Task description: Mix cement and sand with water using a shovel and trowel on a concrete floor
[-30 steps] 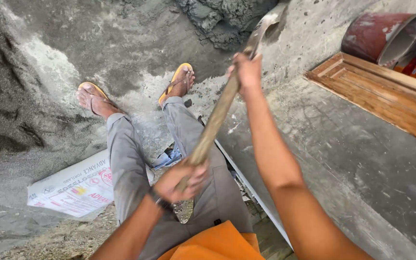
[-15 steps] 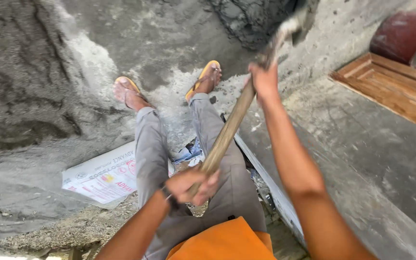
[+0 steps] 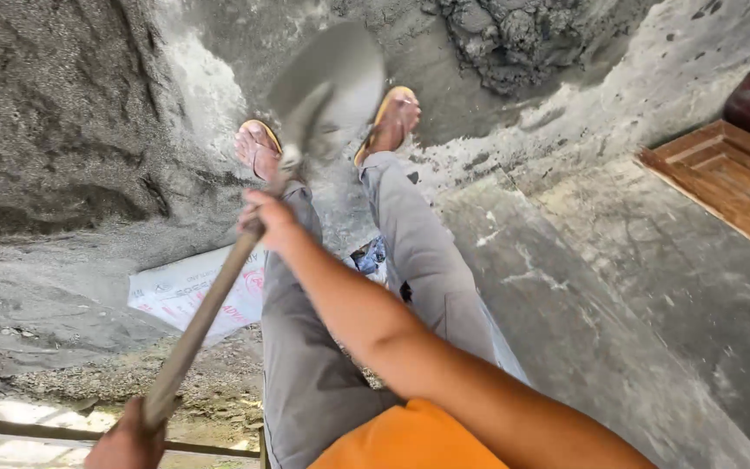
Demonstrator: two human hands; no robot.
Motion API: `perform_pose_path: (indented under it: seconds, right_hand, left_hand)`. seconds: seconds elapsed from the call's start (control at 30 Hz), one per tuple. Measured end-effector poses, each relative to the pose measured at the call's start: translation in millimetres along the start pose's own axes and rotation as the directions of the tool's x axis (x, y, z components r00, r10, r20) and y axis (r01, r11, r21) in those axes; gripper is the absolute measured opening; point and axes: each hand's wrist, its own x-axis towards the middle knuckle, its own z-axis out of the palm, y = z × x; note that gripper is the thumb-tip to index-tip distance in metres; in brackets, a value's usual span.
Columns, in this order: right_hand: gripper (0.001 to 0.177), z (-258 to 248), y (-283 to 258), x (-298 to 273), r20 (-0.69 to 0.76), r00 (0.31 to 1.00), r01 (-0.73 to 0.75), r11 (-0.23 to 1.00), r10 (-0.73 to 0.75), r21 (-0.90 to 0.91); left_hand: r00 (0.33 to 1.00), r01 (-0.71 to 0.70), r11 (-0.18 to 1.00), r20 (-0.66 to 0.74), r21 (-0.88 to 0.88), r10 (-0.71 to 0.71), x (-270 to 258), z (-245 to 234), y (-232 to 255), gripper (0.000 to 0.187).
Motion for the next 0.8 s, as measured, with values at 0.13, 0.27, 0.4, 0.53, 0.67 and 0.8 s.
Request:
perform_pose_path:
  seconds: [0.13, 0.27, 0.4, 0.53, 0.67, 0.8]
  right_hand:
    - [0.022, 18, -5, 22, 0.067, 0.991, -0.118, 0.988, 0.112, 0.097]
    - [0.028, -54, -165, 76, 0.054, 0.999, 0.003, 0.998, 0.001, -0.065]
    - [0.017, -81, -359, 34, 0.053, 0.968, 0.243, 0.969, -0.245, 0.044]
    - [0.018, -95, -326, 18, 0.093, 0.967, 0.230, 0.969, -0.238, 0.093]
    - [0.024, -89, -282, -12, 0.025, 0.942, 0.336, 0.941, -0.335, -0.038]
    - [0.012, -87, -249, -104, -0.061, 0.976, 0.213, 0.971, -0.207, 0.110]
  left_hand:
    - [0.975, 0.212, 0.974, 0.045, 0.075, -0.216, 14, -17, 7, 0.039]
    - [0.985, -0.051, 0.996, 0.163, -0.070, 0.062, 62, -128, 150, 0.026]
    - [0.901, -0.358, 0.931, -0.290, -0.076, 0.323, 120, -137, 289, 0.018]
    - [0.887, -0.363, 0.931, -0.313, -0.019, 0.339, 111, -98, 283, 0.018]
    - [0.887, -0.309, 0.951, -0.351, 0.030, 0.299, 94, -66, 242, 0.026]
    - [0.960, -0.268, 0.963, -0.080, 0.014, 0.269, 57, -73, 215, 0.026]
